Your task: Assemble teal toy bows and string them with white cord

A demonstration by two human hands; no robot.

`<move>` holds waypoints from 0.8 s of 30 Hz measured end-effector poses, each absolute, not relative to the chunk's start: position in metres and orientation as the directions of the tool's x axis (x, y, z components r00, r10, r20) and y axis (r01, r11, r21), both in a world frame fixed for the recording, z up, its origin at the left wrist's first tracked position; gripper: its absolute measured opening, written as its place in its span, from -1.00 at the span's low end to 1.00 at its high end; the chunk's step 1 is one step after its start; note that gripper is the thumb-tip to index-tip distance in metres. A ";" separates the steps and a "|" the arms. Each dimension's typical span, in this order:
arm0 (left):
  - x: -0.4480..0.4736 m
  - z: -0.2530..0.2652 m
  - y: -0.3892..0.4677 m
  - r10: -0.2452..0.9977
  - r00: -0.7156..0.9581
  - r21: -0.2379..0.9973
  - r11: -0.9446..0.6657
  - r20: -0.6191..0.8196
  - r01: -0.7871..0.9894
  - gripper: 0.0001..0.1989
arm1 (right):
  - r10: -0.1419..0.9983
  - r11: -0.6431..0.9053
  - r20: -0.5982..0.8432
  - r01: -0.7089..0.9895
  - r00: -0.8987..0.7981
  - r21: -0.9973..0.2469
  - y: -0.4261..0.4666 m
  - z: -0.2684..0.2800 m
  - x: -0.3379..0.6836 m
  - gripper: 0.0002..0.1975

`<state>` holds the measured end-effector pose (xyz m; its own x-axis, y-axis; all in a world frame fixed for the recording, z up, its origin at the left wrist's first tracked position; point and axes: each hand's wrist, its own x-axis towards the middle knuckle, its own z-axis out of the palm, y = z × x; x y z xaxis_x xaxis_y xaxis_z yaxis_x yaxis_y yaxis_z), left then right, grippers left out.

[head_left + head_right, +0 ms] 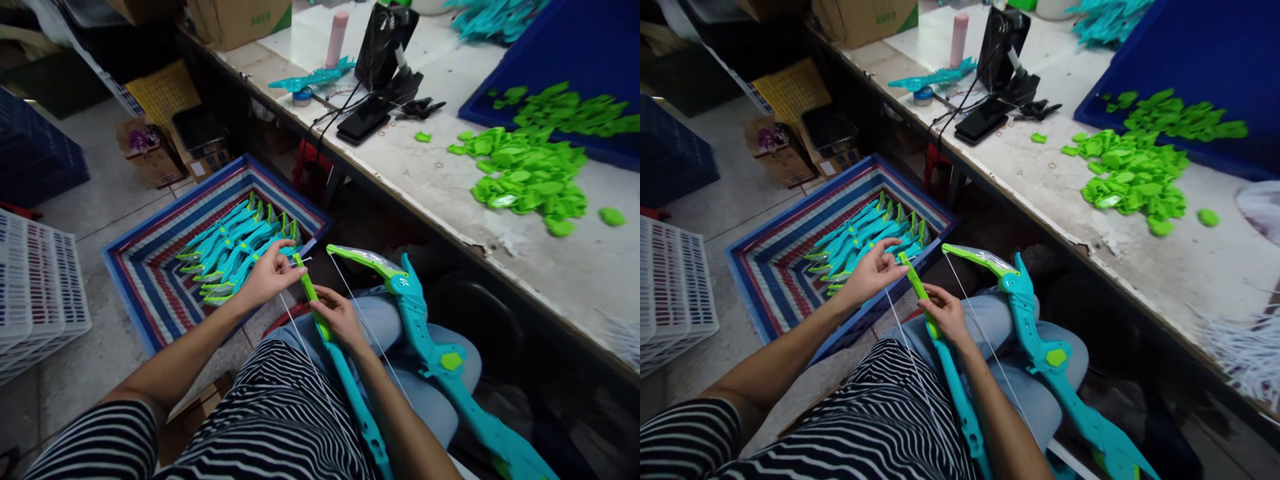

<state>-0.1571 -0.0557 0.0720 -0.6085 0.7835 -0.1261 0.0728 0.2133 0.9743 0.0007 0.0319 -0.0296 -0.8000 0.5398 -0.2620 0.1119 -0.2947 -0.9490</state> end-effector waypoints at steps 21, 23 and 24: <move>-0.151 0.067 -0.050 0.737 -0.674 0.920 0.224 0.055 0.320 -0.89 | 0.313 0.813 0.520 -0.058 -0.794 -0.579 0.094 0.054 -0.052 -0.81; -0.148 0.069 -0.049 0.752 -0.645 0.918 0.148 0.138 0.369 -0.92 | 0.478 0.787 0.562 0.045 -0.675 -0.616 0.124 0.054 -0.046 -0.83; -0.145 0.070 -0.048 0.776 -0.611 0.921 0.112 0.154 0.374 -0.89 | 0.584 0.753 0.579 0.112 -0.569 -0.649 0.139 0.055 -0.042 -0.83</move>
<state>-0.1452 -0.0476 0.0701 -0.6111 0.7764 0.1540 0.3740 0.1118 0.9207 -0.0423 0.1392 0.0553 -0.5690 0.5837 0.5793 0.1117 0.7527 -0.6488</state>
